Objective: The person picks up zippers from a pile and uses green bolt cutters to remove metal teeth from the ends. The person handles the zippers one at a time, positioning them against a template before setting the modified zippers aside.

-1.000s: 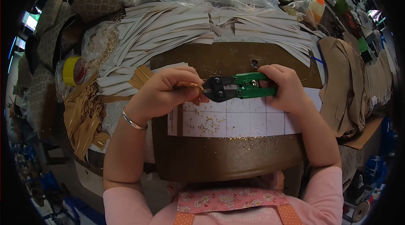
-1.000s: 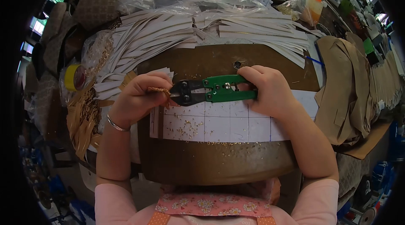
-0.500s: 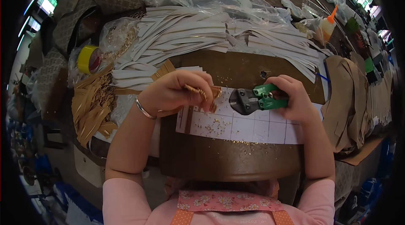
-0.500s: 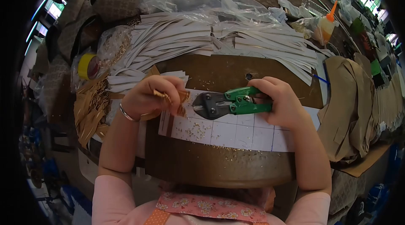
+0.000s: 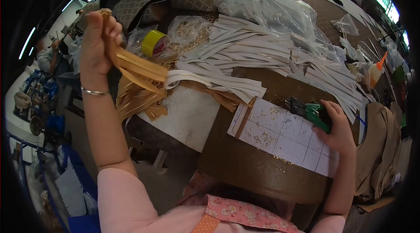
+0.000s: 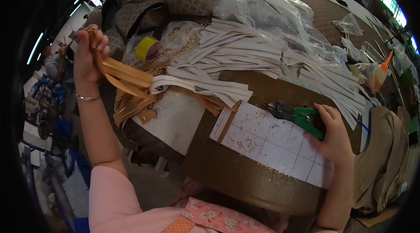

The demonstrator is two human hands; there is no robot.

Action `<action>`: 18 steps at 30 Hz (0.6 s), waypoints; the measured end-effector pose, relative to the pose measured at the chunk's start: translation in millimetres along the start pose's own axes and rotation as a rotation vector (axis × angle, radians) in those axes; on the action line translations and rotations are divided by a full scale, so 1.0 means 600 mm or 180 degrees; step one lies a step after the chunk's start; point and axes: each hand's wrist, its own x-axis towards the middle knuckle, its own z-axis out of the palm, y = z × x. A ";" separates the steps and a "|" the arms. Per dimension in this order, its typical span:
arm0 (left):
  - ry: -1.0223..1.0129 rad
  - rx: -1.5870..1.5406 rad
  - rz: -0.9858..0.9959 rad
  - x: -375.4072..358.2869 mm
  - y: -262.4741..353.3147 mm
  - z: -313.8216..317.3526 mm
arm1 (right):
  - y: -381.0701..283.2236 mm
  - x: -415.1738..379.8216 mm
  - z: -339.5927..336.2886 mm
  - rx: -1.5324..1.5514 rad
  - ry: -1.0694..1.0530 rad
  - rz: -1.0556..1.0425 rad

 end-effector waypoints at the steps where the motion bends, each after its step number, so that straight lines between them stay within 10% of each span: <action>1: -0.0315 0.0282 -0.0030 0.008 0.024 -0.039 | -0.010 0.001 -0.003 -0.0111 -0.0047 -0.0095; 11: -0.0887 0.2553 -0.0754 -0.015 -0.142 -0.101 | -0.031 -0.001 -0.004 -0.0310 -0.0142 -0.0061; 14: -0.1120 0.3511 -0.0026 -0.043 -0.190 -0.057 | -0.040 -0.004 -0.001 -0.0559 -0.0205 -0.0028; 16: -0.0954 0.3966 0.1513 -0.058 -0.179 0.005 | -0.041 -0.006 -0.003 -0.0741 -0.0247 0.0002; 18: -0.1764 0.3122 0.0821 -0.091 -0.160 0.072 | -0.045 -0.010 -0.001 -0.0915 -0.0310 0.0013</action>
